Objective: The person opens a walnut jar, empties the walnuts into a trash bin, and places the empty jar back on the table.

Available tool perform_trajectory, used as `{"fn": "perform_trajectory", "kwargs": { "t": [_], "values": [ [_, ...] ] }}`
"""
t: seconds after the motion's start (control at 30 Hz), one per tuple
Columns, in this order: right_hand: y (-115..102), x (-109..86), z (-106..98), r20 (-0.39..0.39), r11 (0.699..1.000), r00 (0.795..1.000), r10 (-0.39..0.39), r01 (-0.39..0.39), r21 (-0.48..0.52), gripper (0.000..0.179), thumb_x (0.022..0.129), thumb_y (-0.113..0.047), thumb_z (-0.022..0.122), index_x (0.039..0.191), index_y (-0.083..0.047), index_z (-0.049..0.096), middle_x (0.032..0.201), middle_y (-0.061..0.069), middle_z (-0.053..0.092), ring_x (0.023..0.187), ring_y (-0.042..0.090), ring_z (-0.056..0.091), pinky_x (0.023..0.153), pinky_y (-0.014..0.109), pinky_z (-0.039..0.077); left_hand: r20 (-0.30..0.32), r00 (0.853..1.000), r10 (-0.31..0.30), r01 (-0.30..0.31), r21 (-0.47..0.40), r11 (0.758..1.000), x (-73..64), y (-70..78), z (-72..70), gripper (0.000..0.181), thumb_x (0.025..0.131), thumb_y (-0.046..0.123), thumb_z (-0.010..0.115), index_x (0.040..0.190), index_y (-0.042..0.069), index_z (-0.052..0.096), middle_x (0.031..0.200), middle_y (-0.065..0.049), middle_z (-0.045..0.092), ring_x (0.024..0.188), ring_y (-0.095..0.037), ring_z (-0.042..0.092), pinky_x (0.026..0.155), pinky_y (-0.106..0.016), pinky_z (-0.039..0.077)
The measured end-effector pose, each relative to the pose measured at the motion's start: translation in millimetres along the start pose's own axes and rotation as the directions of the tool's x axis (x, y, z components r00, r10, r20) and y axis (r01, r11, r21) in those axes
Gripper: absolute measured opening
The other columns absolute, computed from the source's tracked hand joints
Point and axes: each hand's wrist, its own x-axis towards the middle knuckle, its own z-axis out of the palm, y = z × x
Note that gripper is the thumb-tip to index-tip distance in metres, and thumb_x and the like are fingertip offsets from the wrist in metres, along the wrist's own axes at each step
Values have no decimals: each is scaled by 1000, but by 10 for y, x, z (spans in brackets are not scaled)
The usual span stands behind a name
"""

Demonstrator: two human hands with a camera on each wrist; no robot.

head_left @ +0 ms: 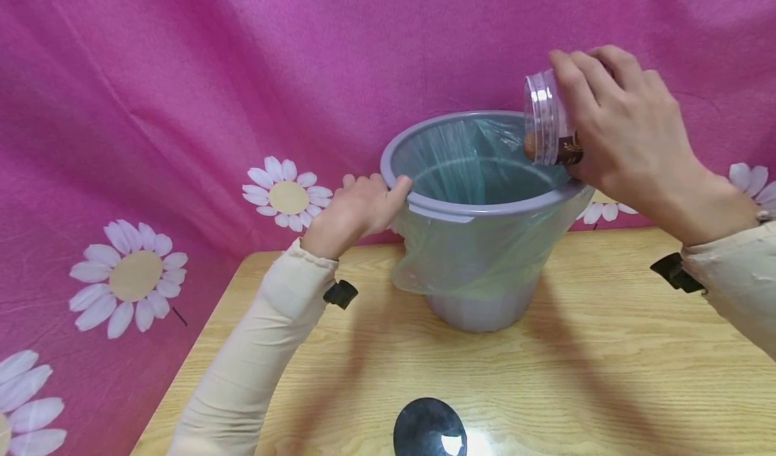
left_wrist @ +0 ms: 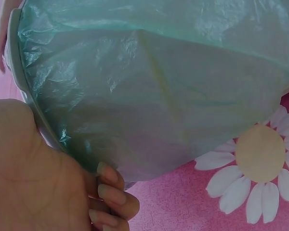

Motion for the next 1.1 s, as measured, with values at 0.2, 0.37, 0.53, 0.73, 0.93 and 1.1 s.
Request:
{"fn": "perform_trajectory", "kwargs": {
  "t": [0.2,0.37,0.53,0.73,0.93,1.1],
  "values": [
    [-6,0,9,-19,1000,1000,-15,15,-2,105,51,10,74,146,-1,31,129,28,47,118,48,40,72,64,42,2,1000,1,-1,-13,1000,1,-4,8,64,93,50,18,113,-1,52,118,-18,52,104,-33,39,91,-46,39],
    [-3,-2,9,-22,999,999,-33,33,0,104,51,7,79,144,-3,34,128,27,47,118,48,40,71,64,42,2,1000,1,-1,-9,1000,8,-9,15,66,93,50,17,116,-2,52,119,-19,52,105,-33,38,92,-46,39],
    [9,-3,4,-28,999,998,-50,50,-3,100,50,8,78,141,0,37,127,27,47,117,48,40,70,64,42,3,1000,8,-8,-9,1000,8,1,13,68,93,50,17,119,-3,51,122,-19,51,106,-33,38,93,-46,38],
    [16,-2,7,-24,998,998,-64,64,5,94,54,4,79,139,1,39,127,27,47,117,47,40,71,64,42,6,1000,8,-8,-3,1000,13,10,14,69,93,51,17,121,-3,51,123,-19,52,107,-33,39,94,-46,38],
    [9,-2,2,-2,998,998,-63,63,-1,101,51,9,76,143,-2,36,127,26,46,118,47,39,69,63,42,7,1000,3,-3,-2,1000,14,11,23,68,93,50,17,118,-3,51,122,-19,52,106,-33,38,93,-45,38],
    [3,25,-13,45,999,998,-49,50,-4,91,54,10,74,137,2,38,128,26,47,119,46,39,75,65,40,10,1000,-3,3,-10,1000,14,17,23,67,93,51,18,119,-3,50,122,-19,51,107,-32,38,94,-45,38]
  ]
}}
